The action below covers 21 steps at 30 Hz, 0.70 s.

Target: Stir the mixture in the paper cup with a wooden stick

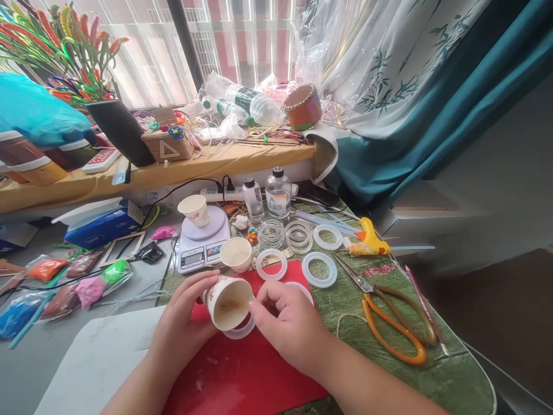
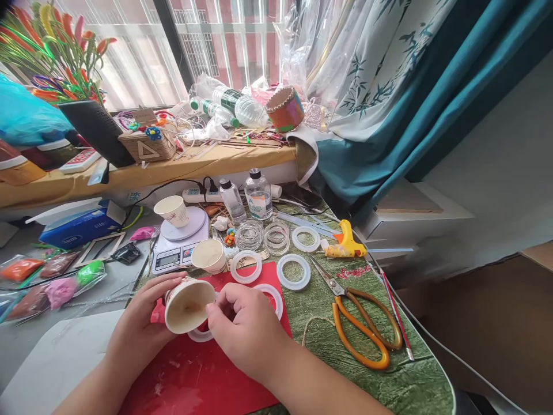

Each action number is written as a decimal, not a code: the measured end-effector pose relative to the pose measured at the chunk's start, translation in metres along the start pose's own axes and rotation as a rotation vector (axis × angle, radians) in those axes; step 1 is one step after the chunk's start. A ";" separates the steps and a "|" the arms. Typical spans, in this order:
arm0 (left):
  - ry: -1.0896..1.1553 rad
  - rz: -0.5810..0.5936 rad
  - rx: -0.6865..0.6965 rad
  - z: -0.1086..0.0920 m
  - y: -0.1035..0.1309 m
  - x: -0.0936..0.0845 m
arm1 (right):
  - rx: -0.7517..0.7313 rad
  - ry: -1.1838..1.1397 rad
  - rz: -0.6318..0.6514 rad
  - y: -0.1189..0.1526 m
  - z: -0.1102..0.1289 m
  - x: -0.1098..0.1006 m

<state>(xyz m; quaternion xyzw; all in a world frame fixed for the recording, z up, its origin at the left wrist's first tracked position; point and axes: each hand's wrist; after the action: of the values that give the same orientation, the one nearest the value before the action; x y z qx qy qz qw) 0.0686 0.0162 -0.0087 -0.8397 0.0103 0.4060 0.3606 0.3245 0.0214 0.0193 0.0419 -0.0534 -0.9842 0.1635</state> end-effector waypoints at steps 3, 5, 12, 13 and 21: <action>-0.005 -0.003 -0.001 0.002 0.001 0.000 | 0.038 -0.103 -0.025 -0.001 0.001 -0.002; -0.014 0.010 -0.008 0.002 0.001 0.000 | 0.006 -0.039 -0.082 -0.002 0.001 -0.003; -0.008 -0.022 -0.020 -0.001 -0.001 0.000 | 0.003 0.012 0.029 0.002 -0.002 0.004; -0.013 -0.017 -0.015 -0.001 -0.001 0.000 | 0.024 -0.052 0.052 0.002 -0.002 0.005; -0.033 -0.024 -0.002 0.000 -0.001 0.003 | -0.198 0.233 -0.135 0.004 -0.003 0.004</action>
<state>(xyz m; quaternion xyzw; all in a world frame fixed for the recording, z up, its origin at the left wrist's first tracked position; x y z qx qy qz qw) 0.0708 0.0179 -0.0095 -0.8332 -0.0059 0.4156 0.3648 0.3222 0.0157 0.0160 0.1430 0.0661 -0.9819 0.1054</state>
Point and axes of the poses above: each hand's wrist, its own y-axis away from the middle knuckle, its own x-axis out of the palm, z = x × y, and after that the axes turned 6 degrees about x, right-handed
